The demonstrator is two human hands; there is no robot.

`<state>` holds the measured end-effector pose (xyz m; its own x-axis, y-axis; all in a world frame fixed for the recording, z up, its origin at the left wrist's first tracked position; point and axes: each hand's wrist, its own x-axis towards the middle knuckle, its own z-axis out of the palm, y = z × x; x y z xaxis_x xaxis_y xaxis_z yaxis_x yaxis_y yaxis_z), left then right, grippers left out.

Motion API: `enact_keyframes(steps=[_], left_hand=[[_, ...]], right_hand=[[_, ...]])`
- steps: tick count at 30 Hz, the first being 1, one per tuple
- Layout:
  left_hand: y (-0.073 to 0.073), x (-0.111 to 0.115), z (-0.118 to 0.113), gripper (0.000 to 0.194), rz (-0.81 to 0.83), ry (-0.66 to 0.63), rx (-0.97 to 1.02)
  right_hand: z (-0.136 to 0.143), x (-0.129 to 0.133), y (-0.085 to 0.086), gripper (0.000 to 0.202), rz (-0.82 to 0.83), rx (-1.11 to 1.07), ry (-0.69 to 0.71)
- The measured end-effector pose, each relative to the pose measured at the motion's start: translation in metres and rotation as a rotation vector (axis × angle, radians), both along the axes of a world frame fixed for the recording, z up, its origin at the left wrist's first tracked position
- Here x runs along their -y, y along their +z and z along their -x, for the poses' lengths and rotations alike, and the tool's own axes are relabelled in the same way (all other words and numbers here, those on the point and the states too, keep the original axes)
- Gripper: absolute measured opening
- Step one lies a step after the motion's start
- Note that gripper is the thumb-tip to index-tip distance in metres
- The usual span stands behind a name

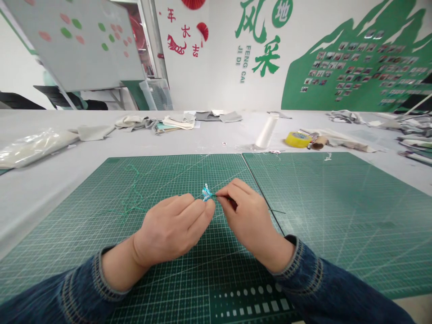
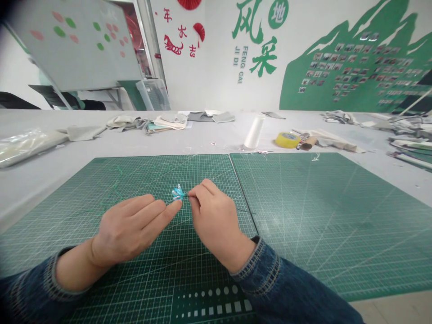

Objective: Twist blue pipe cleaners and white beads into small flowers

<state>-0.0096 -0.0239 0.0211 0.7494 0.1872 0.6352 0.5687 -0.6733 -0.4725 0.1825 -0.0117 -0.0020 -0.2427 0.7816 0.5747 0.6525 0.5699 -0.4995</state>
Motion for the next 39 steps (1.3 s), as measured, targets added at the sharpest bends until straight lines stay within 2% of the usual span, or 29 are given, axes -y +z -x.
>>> enact_keyframes(steps=[4,9,14,19,23,26,31,33,36,39], left_hand=[[0.000,-0.004,0.004,0.012,0.130,0.068,0.044],[-0.002,-0.013,0.008,0.013,0.526,0.147,0.269],[0.003,-0.020,0.013,0.011,0.828,0.130,0.393],[0.013,-0.023,0.017,0.011,0.973,0.167,0.380],[0.015,-0.026,0.019,0.010,1.060,0.195,0.426],[0.011,-0.033,0.023,0.012,1.243,0.167,0.492],[-0.001,-0.042,0.027,0.010,1.627,-0.059,0.647],[-0.007,-0.042,0.025,0.006,1.747,-0.153,0.738],[-0.018,-0.041,0.017,0.003,1.898,-0.229,0.890],[-0.029,-0.039,0.009,0.010,1.992,-0.276,1.055]], right_hand=[[-0.001,0.003,0.000,0.022,-0.133,0.229,0.016],[-0.002,0.004,0.004,0.026,-0.201,0.432,0.070],[-0.002,0.003,0.006,0.027,-0.223,0.475,0.116],[-0.002,0.003,0.006,0.029,-0.240,0.472,0.182],[-0.002,0.004,0.007,0.026,-0.190,0.367,0.256],[-0.003,0.002,0.008,0.023,-0.124,0.207,0.322],[-0.002,0.001,0.014,0.017,0.055,-0.089,0.412],[-0.001,0.002,0.018,0.016,0.138,-0.192,0.400],[-0.001,0.001,0.020,0.013,0.280,-0.357,0.350],[-0.001,-0.002,0.017,0.008,0.449,-0.557,0.299]])
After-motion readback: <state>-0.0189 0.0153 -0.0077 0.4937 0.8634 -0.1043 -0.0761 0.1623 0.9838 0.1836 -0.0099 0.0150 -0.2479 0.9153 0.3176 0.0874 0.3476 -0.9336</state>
